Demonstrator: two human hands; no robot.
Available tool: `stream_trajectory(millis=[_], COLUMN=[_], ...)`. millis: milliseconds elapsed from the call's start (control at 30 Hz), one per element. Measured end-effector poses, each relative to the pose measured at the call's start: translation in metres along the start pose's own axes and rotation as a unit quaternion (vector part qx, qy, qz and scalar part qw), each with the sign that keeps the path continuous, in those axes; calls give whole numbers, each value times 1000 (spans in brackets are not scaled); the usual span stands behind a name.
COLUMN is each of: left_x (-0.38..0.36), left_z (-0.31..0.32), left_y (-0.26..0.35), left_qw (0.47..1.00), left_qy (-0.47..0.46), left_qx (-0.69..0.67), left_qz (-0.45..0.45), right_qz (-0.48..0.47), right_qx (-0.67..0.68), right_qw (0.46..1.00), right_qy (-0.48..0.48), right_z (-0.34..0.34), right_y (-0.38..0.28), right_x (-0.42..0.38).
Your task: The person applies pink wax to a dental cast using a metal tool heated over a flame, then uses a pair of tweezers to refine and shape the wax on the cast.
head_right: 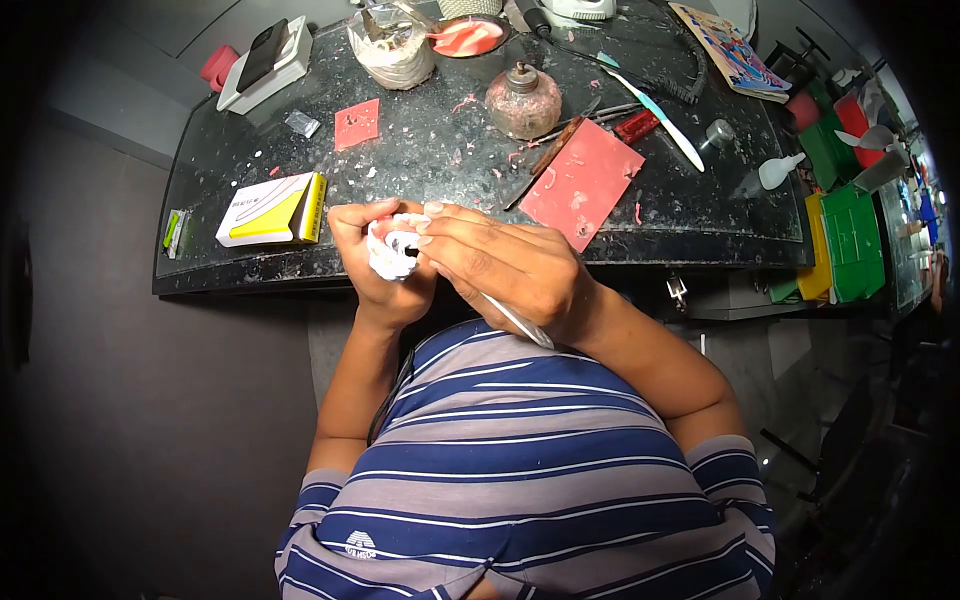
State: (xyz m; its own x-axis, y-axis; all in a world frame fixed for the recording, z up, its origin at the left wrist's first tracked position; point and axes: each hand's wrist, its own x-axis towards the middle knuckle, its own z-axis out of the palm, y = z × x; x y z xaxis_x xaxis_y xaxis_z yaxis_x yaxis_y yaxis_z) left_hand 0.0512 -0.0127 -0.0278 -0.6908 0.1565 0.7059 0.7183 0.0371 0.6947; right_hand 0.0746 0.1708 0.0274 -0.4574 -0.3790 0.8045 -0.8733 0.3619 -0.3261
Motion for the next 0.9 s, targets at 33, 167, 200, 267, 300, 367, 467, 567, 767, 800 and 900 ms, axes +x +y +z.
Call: stream_trajectory(millis=[33,167,200,267,300,367,467,567,767,800,900], left_x=[0,1,1,1,2,1,1,2,4,4,5], left_z=[0,0,0,0,0,0,0,-1,-3,-4,-7], left_y=[0,2,2,2,2,2,1,3,5,5,4], left_qw=[1000,1000,999,998,998,998,996,994,995,995,993], left_qy=[-3,-8,-4,-1,-2,-3,3,-2,-15,-22,-40], left_qx=[7,-23,-34,-46,-46,-46,-72,-90,-73,-70,-70], left_qz=[-6,-20,-27,-36,-36,-35,-54,-65,-69,-71,-84], right_qz=[0,7,7,1,2,4,7,6,2,2,12], right_qx=[0,-2,-2,0,0,8,11,10,7,7,5], right_qw=[1000,1000,1000,1000,1000,1000,1000,1000,1000,1000,1000], right_qy=[0,-9,-8,-10,-10,-9,-5,1,4,5,0], right_z=[0,0,0,-1,-1,-3,-2,-2,-2,-2,-5], right_y=[0,1,1,1,1,0,0,0,3,2,2], right_x=[0,-4,-4,-4,-4,-3,-5,-5,-9,-9,-8])
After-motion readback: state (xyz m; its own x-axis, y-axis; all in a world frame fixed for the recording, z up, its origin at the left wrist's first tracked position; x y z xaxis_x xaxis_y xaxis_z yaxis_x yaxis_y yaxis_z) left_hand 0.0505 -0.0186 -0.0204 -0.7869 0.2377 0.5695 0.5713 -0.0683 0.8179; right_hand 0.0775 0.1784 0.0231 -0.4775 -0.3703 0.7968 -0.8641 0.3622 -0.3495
